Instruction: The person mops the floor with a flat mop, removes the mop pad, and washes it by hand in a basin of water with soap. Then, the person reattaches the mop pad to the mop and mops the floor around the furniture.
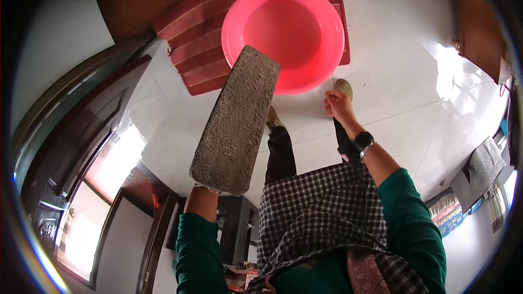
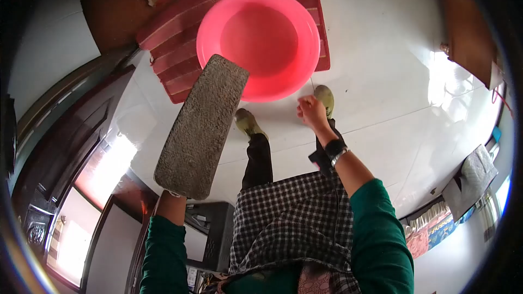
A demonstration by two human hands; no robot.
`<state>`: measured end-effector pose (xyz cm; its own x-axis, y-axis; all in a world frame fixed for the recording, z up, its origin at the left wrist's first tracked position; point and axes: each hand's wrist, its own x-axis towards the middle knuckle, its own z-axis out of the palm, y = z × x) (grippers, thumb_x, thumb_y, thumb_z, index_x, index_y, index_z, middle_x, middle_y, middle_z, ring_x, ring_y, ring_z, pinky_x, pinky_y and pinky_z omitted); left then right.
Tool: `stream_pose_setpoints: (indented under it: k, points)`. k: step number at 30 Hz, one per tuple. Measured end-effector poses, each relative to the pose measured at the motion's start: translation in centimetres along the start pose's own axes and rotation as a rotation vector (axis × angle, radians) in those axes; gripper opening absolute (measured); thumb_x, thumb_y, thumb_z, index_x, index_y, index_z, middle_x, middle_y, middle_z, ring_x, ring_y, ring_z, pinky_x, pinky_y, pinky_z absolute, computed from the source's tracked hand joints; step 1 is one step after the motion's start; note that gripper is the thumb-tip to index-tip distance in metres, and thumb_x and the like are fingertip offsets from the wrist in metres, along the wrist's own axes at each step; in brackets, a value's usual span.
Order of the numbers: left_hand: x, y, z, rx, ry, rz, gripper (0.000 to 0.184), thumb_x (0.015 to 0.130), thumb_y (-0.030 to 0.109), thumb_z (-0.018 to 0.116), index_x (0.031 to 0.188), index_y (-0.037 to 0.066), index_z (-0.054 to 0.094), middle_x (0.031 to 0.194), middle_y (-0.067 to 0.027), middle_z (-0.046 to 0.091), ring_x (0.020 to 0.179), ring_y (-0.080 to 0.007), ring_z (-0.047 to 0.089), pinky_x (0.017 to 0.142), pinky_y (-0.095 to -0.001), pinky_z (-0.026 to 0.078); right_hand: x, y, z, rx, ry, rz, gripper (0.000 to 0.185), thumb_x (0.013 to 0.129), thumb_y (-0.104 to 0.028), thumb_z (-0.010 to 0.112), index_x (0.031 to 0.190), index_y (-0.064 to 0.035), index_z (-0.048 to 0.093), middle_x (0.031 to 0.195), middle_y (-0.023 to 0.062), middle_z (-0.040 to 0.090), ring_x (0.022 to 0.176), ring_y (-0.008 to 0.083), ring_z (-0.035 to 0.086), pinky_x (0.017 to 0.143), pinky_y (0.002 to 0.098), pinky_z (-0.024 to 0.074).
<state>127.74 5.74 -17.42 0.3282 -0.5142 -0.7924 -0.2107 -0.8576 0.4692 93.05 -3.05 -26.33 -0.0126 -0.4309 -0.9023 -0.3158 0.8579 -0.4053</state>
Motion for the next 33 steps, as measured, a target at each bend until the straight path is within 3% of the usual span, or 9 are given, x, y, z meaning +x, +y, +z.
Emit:
stream_pose_setpoints:
  k: [5, 10, 13, 16, 17, 21, 23, 26, 33]
  points:
    - [-4.5, 1.6, -1.1, -0.116, -0.017, 0.007, 0.037, 0.088, 0.034, 0.044, 0.062, 0.009, 0.044, 0.049, -0.0003, 0.039, 0.042, -0.0146, 0.042, 0.041, -0.0302, 0.036, -6.3, -1.0, -2.6, -0.265, -0.039, -0.045, 0.028, 0.086, -0.028, 0.048, 0.072, -0.0041, 0.053, 0.055, 0.0035, 0.054, 0.047, 0.0115, 0.053, 0.039, 0.0263, 0.0396]
    - [-12.1, 3.2, -3.3, -0.226, -0.025, 0.027, 0.035, 0.088, 0.034, 0.044, 0.063, 0.009, 0.044, 0.050, -0.0002, 0.039, 0.042, -0.0146, 0.042, 0.041, -0.0301, 0.036, -18.4, -11.3, -7.0, -0.229, -0.139, 0.003, 0.025, 0.086, -0.028, 0.050, 0.078, -0.0041, 0.054, 0.067, 0.0012, 0.053, 0.053, 0.0096, 0.050, 0.042, 0.0232, 0.0393]
    - [-16.7, 4.1, -5.4, -0.276, -0.028, 0.053, 0.035, 0.088, 0.034, 0.044, 0.064, 0.009, 0.044, 0.050, -0.0002, 0.039, 0.042, -0.0145, 0.042, 0.041, -0.0301, 0.036, -22.9, -12.5, -10.9, -0.159, 0.071, -0.397, 0.024, 0.082, -0.025, 0.054, 0.067, -0.0069, 0.057, 0.064, 0.0063, 0.059, 0.058, 0.0182, 0.058, 0.048, 0.0316, 0.0437]
    - [-19.4, 5.6, -8.9, -0.342, -0.006, 0.045, 0.034, 0.088, 0.034, 0.044, 0.065, 0.009, 0.044, 0.050, -0.0002, 0.039, 0.042, -0.0145, 0.042, 0.041, -0.0300, 0.036, -21.6, -8.1, -16.4, -1.218, 0.248, -0.898, 0.011, 0.064, -0.024, 0.059, 0.066, -0.0127, 0.058, 0.069, 0.0036, 0.061, 0.069, 0.0244, 0.059, 0.056, 0.0391, 0.0462]
    - [-20.2, 6.3, -10.5, -0.361, 0.002, 0.026, 0.034, 0.088, 0.034, 0.044, 0.065, 0.009, 0.044, 0.050, -0.0002, 0.039, 0.042, -0.0145, 0.042, 0.041, -0.0300, 0.036, -22.6, -7.3, -17.5, -0.729, 0.073, -0.607, 0.016, 0.059, -0.027, 0.062, 0.064, -0.0121, 0.058, 0.068, 0.0045, 0.060, 0.069, 0.0235, 0.059, 0.057, 0.0382, 0.0479]
    - [-22.0, 8.8, -16.0, -0.409, 0.073, -0.008, 0.033, 0.088, 0.033, 0.044, 0.066, 0.008, 0.045, 0.050, -0.0001, 0.040, 0.042, -0.0145, 0.042, 0.041, -0.0300, 0.036, -31.9, -16.6, -15.4, -0.444, 0.164, -0.162, 0.012, 0.071, -0.011, 0.054, 0.074, -0.0014, 0.060, 0.072, 0.0129, 0.062, 0.060, 0.0237, 0.064, 0.053, 0.0338, 0.0522]
    - [-22.7, 9.9, -17.5, -0.425, 0.113, -0.005, 0.032, 0.088, 0.033, 0.045, 0.067, 0.008, 0.045, 0.050, -0.0001, 0.040, 0.042, -0.0145, 0.042, 0.041, -0.0299, 0.036, -32.3, -18.9, -15.9, -0.300, 0.221, -0.301, 0.014, 0.072, -0.009, 0.055, 0.078, 0.0027, 0.059, 0.069, 0.0156, 0.061, 0.054, 0.0232, 0.063, 0.047, 0.0314, 0.0512]
    - [-23.0, 12.2, -19.2, -0.442, 0.143, 0.041, 0.032, 0.088, 0.033, 0.045, 0.068, 0.008, 0.045, 0.051, 0.0000, 0.040, 0.043, -0.0144, 0.042, 0.040, -0.0299, 0.036, -32.0, -25.5, -16.9, -0.786, 0.489, -1.063, 0.010, 0.071, -0.004, 0.056, 0.079, -0.0014, 0.060, 0.079, 0.0155, 0.061, 0.072, 0.0291, 0.060, 0.063, 0.0357, 0.0495]
    - [-19.7, 20.0, -23.6, -0.471, 0.118, 0.138, 0.030, 0.087, 0.032, 0.045, 0.069, 0.008, 0.046, 0.051, 0.0001, 0.040, 0.043, -0.0144, 0.042, 0.040, -0.0298, 0.036, -55.7, -51.3, -13.5, -0.501, 0.648, -1.705, 0.017, 0.072, -0.005, 0.062, 0.088, -0.0021, 0.058, 0.078, 0.0123, 0.058, 0.069, 0.0279, 0.056, 0.064, 0.0340, 0.0457]
